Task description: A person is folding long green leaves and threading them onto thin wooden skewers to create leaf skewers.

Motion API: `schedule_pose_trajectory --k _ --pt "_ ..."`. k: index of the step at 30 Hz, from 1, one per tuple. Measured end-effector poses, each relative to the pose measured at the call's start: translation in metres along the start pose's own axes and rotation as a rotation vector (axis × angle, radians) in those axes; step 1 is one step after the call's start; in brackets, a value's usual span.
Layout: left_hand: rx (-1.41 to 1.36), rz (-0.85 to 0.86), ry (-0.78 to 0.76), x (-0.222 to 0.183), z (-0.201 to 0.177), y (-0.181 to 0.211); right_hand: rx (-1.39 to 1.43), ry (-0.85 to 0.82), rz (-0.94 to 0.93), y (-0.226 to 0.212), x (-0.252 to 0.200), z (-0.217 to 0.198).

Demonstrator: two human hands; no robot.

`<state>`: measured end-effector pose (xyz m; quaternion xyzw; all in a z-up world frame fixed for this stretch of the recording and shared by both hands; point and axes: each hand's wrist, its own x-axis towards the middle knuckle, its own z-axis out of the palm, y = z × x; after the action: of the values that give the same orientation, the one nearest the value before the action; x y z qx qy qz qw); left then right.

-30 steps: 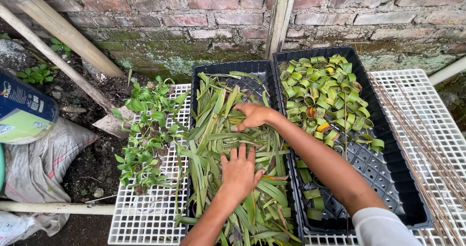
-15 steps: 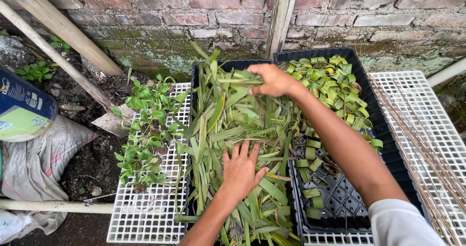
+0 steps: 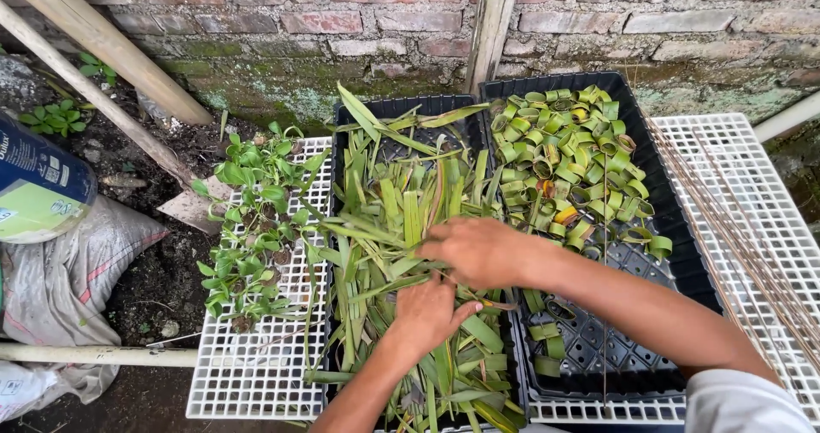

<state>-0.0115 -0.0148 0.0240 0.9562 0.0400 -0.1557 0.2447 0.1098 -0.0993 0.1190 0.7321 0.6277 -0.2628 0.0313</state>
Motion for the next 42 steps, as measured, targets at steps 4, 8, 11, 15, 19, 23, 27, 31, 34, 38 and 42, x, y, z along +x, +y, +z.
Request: schedule_pose_trajectory --k 4,8,11,15,19,23,27,31,34,38,42 --pt "0.278 -0.047 -0.082 0.000 0.018 0.004 0.120 0.225 0.205 0.034 -0.025 -0.010" --pt "0.244 0.127 0.386 -0.010 0.033 0.005 0.094 0.255 0.292 0.063 -0.041 -0.004" --pt "0.140 0.202 0.456 -0.016 0.031 0.000 0.148 0.109 0.370 0.059 -0.038 0.010" --pt "0.164 0.163 0.409 -0.006 0.027 -0.007 0.203 -0.149 0.519 0.029 -0.020 0.034" --pt "0.147 0.015 0.330 -0.002 0.018 -0.012 0.049 0.059 0.395 0.028 -0.001 0.090" --pt "0.104 0.009 0.573 -0.003 0.017 -0.030 0.051 0.229 0.137 0.013 -0.004 0.116" --pt "0.182 -0.024 0.575 0.003 0.014 -0.036 0.264 -0.047 0.005 -0.021 -0.025 0.091" --pt "0.235 -0.031 0.436 0.008 0.019 -0.037 0.277 -0.244 -0.028 -0.022 -0.039 0.058" --pt "0.249 -0.006 0.359 0.008 0.025 -0.032 0.323 -0.162 -0.059 -0.005 -0.044 0.048" --pt "0.316 -0.017 0.104 0.002 0.019 -0.013 0.358 0.008 0.040 0.020 -0.040 0.039" --pt "0.315 0.022 -0.040 -0.001 0.020 -0.003 0.366 0.211 0.161 0.038 0.000 0.033"
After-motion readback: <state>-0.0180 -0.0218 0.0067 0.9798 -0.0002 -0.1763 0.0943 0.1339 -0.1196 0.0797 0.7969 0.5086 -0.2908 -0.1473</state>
